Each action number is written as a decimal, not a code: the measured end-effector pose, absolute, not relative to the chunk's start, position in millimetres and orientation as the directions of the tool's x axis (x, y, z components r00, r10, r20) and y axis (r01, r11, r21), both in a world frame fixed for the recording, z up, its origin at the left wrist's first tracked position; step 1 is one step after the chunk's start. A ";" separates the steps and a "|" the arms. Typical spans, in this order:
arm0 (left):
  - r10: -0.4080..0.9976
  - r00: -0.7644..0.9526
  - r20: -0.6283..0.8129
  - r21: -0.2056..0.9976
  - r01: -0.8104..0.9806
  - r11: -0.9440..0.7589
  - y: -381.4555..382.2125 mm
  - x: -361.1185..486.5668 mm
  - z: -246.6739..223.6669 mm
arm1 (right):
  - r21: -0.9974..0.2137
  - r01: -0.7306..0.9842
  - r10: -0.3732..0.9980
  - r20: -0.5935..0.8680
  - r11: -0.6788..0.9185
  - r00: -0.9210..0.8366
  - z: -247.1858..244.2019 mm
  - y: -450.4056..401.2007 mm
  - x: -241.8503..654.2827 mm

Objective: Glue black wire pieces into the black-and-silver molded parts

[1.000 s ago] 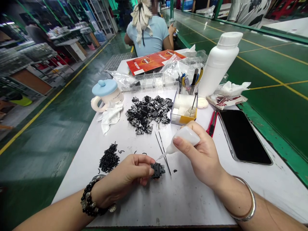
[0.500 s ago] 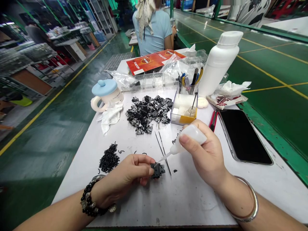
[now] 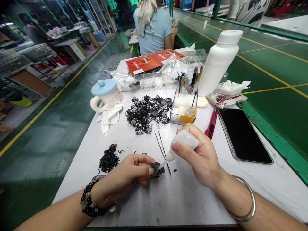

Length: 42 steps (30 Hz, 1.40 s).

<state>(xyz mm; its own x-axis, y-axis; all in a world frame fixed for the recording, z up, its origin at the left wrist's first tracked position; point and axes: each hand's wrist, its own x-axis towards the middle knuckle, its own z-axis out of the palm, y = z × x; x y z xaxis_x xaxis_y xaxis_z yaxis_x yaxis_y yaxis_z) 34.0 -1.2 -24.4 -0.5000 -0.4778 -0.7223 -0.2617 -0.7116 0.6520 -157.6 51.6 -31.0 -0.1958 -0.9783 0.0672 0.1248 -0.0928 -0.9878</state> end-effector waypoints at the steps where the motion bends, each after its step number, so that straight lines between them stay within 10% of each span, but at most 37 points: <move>1: -0.476 -0.500 -0.723 0.651 -0.264 -0.712 -1.1 34.2 -24.5 | -0.988 0.120 -0.979 0.070 -0.094 -0.189 -31.3 51.8 -157.8; 27: -0.476 -0.507 -0.718 0.653 -0.257 -0.712 -1.5 35.0 -24.5 | -0.960 0.193 -0.938 0.131 -0.201 -0.322 -26.8 46.0 -158.7; 32: -0.477 -0.505 -0.720 0.653 -0.257 -0.713 -1.5 34.4 -23.2 | -0.979 -0.085 -0.831 0.205 -0.188 -0.518 -33.0 32.3 -164.4; 42: -0.505 -0.498 -0.704 0.673 -0.242 -0.699 1.2 32.9 -24.8 | -0.727 -0.685 -0.929 0.287 -0.051 -0.235 -59.3 1.0 -149.1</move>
<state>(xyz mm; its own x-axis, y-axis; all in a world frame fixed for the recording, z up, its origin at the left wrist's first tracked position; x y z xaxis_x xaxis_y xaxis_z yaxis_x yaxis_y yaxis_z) 32.9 1.2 -24.8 -0.4984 -0.5053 -0.7044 -0.2423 -0.6989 0.6729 -149.1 1.0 -59.3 -0.2351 -0.9287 0.2868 -0.6848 -0.0512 -0.7269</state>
